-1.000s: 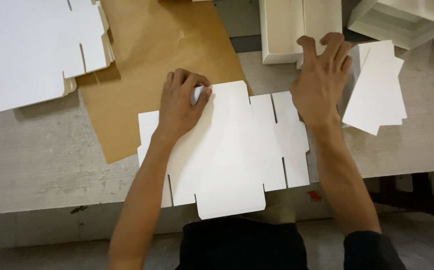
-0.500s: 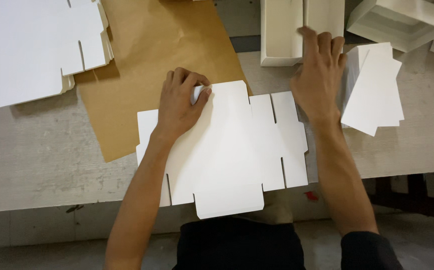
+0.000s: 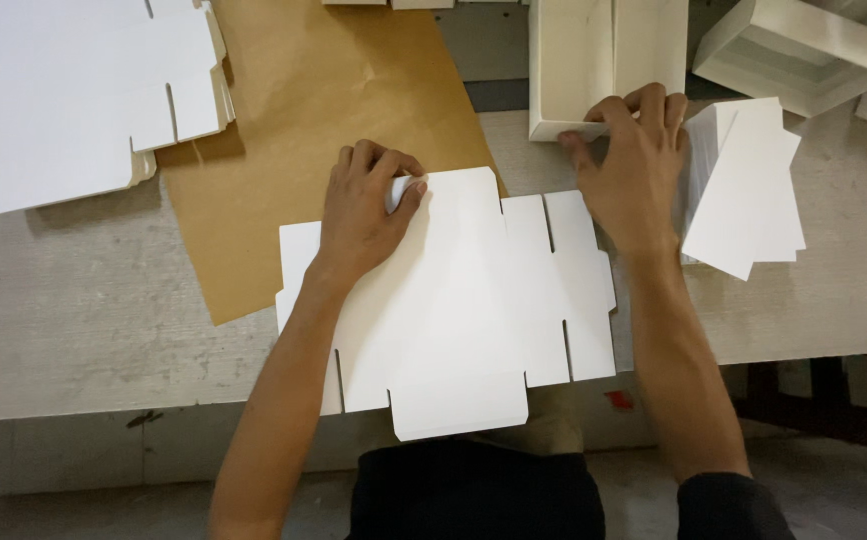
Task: The person folds flat white cardboard sheets into rectangular boxes by hand. They crease the pre-cut lines, fold the side flaps upward, and tuck the tabs into slots to secure the structure. The finished boxes are stacked on the right side of the table.
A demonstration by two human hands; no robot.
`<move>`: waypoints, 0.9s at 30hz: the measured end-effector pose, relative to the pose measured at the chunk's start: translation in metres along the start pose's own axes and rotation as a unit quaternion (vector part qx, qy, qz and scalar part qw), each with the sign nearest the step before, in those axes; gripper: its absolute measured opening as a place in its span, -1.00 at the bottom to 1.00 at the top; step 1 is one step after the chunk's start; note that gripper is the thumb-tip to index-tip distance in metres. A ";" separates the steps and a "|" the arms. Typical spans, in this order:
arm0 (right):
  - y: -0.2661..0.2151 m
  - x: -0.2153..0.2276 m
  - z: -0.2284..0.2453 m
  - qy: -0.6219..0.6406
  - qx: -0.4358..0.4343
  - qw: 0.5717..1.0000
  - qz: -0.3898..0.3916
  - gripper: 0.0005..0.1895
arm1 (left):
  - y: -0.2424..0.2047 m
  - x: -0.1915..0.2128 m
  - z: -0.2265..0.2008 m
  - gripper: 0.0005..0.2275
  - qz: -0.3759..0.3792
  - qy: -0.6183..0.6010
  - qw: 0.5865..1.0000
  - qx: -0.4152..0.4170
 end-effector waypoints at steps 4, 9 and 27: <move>0.003 -0.004 -0.002 0.000 0.000 1.000 -0.015 -0.73 | 0.000 0.003 -0.003 -0.91 -0.003 -0.016 1.000 -0.007; 0.004 -0.007 -0.004 -0.015 0.006 0.999 -0.042 -0.77 | 0.001 0.001 -0.001 -0.93 -0.008 -0.019 1.000 0.000; 0.004 -0.007 -0.012 0.040 -0.002 0.999 0.000 -0.69 | 0.007 -0.011 0.019 -0.93 -0.047 -0.020 0.999 -0.007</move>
Point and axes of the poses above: each hand's wrist, its own y-axis towards the middle knuckle, its own x-axis out of the back of the hand, z = x × y, the point moved 2 cm from there along y, towards the middle knuckle, and after that the axes turned 3 degrees about -x, right-handed, at the moved point
